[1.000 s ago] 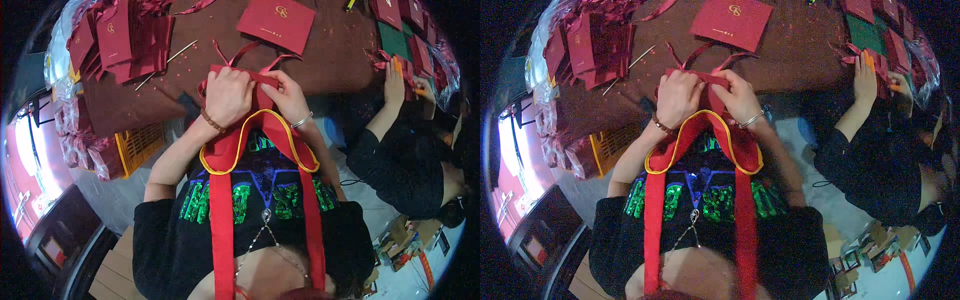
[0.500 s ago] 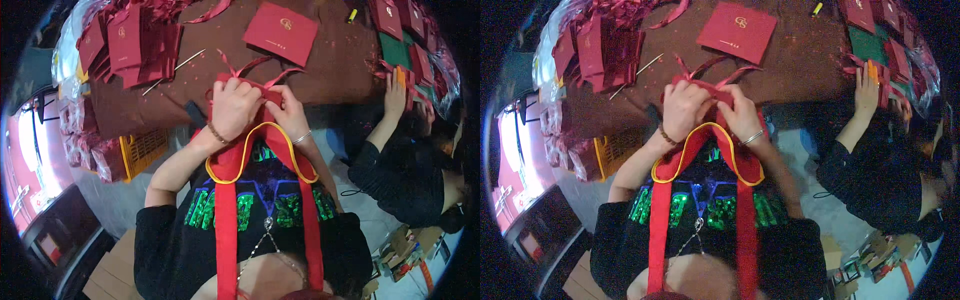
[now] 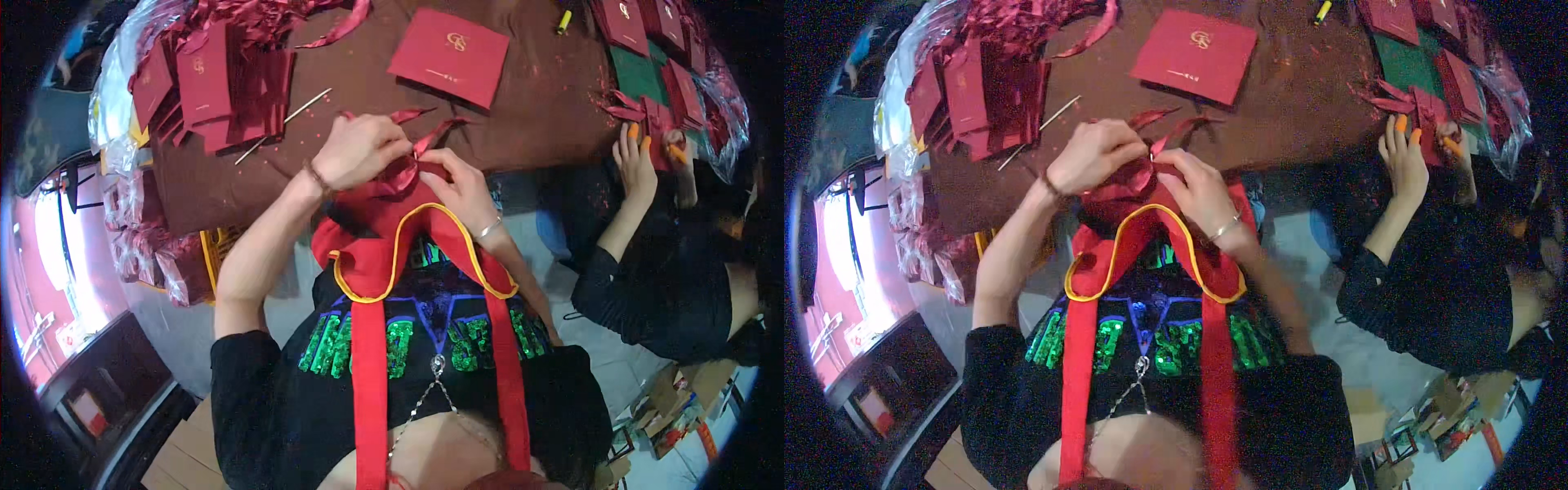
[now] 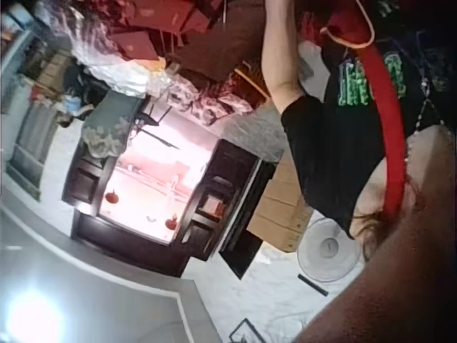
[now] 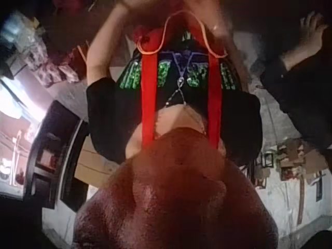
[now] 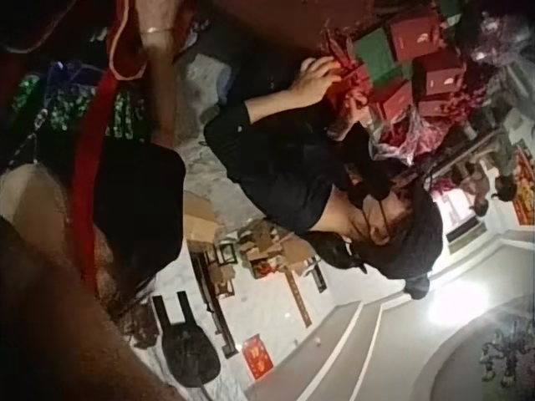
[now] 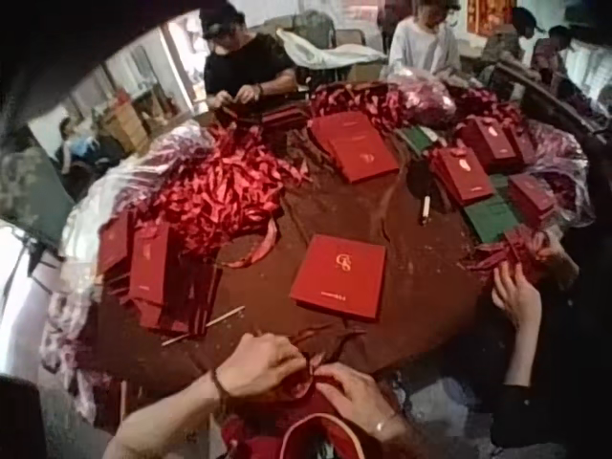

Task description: The person threads ribbons into red envelopes by hand to assemble them, then gathers and stacks the completed envelopes on the table.

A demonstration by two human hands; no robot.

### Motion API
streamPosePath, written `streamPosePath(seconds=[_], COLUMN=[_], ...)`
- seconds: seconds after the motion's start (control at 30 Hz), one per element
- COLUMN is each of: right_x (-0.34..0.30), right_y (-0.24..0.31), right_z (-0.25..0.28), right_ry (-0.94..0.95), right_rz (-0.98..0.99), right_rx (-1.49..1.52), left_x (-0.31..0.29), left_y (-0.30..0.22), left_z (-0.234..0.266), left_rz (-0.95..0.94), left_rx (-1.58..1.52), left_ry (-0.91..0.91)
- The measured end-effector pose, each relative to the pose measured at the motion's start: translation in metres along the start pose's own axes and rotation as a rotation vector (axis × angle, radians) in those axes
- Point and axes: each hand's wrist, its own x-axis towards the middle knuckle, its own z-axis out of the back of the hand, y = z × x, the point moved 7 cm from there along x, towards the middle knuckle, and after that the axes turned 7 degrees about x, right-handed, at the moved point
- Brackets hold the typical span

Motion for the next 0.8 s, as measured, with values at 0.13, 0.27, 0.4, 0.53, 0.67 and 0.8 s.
streamPosePath(seconds=[0.13,0.27,0.4,0.53,0.67,0.8], right_x=[-0.001,0.005,0.005,0.005,0.002,0.005], right_y=[-0.001,0.001,-0.006,-0.019,-0.014,-0.027], right_z=[-0.005,-0.006,-0.011,-0.017,-0.02,-0.023], right_ry=[0.025,-0.005,-0.004,0.026,0.026,0.059], right_rz=[0.02,0.081,-0.026,-0.159,-0.145,-0.211], right_rx=[0.057,-0.058,0.024,0.065,0.163,0.232], left_x=[0.014,0.021,0.02,0.024,0.029,0.033], left_y=[0.013,0.013,0.019,0.034,0.042,0.048], left_z=[-0.02,-0.023,-0.026,-0.022,-0.021,-0.02], left_rz=[0.047,0.164,0.202,0.2,0.199,0.185], left_rx=[-0.276,-0.426,-0.523,-0.47,-0.616,-0.483], left_ry=[0.474,0.59,0.426,0.095,0.076,0.044])
